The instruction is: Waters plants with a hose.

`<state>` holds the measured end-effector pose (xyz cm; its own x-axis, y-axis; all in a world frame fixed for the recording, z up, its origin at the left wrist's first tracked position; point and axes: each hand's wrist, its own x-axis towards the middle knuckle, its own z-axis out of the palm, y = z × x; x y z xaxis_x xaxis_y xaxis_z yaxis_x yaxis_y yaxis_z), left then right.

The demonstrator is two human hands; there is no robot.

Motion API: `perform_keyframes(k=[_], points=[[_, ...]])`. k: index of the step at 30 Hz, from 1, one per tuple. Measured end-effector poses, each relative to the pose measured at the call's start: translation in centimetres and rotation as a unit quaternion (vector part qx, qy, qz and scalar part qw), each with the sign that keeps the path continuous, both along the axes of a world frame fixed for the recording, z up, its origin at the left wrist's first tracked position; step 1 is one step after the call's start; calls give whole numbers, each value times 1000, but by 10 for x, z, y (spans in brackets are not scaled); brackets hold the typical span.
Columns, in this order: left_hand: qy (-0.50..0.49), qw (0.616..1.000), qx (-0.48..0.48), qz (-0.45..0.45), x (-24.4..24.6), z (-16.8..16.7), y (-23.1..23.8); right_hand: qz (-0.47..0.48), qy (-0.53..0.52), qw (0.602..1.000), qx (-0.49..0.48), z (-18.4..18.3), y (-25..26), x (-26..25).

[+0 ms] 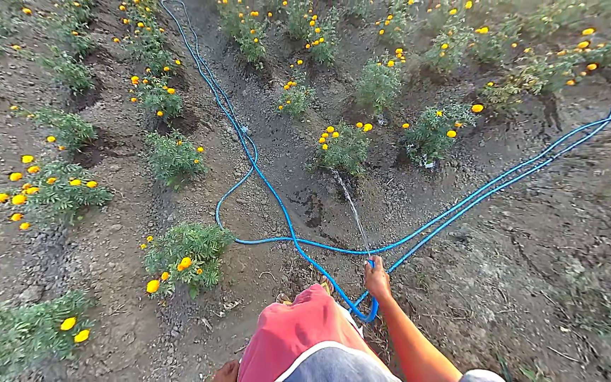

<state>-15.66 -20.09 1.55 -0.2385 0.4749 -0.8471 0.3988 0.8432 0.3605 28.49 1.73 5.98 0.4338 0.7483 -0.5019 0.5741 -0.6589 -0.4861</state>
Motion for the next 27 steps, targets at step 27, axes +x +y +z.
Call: perform_keyframes(k=[27], points=[[-6,1000,-2,16,-10,-1,14,-73,4,997,11,-14,-6,10]])
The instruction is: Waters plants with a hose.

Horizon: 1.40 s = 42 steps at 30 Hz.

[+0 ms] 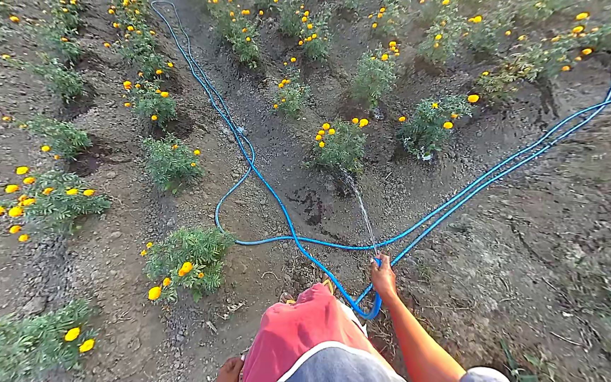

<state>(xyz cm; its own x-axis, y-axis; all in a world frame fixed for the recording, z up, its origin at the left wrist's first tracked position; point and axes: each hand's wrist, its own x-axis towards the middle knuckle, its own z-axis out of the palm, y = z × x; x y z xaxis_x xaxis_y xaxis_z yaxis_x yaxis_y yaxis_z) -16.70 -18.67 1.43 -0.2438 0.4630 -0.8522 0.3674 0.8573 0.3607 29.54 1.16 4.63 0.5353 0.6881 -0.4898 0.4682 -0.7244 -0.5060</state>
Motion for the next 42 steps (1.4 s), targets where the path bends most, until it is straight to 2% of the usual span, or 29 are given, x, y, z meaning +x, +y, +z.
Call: perform_keyframes(k=[4,16,21,25,42], points=[[-2,1000,-3,-6,-4,-5,0,-6,7,1000,-5,1,-2,-1],[-7,1000,-5,-16,-1,11,10,-16,9,1000,-11,-4,-8,-3],[8,999,8,-48,-7,3,6,-19,15,999,-21,-6,-12,-3],[0,1000,6,-30,-4,15,12,-19,12,1000,-19,-8,-18,-3],[5,999,0,-49,-12,11,13,-55,14,998,-36,-18,-31,4]])
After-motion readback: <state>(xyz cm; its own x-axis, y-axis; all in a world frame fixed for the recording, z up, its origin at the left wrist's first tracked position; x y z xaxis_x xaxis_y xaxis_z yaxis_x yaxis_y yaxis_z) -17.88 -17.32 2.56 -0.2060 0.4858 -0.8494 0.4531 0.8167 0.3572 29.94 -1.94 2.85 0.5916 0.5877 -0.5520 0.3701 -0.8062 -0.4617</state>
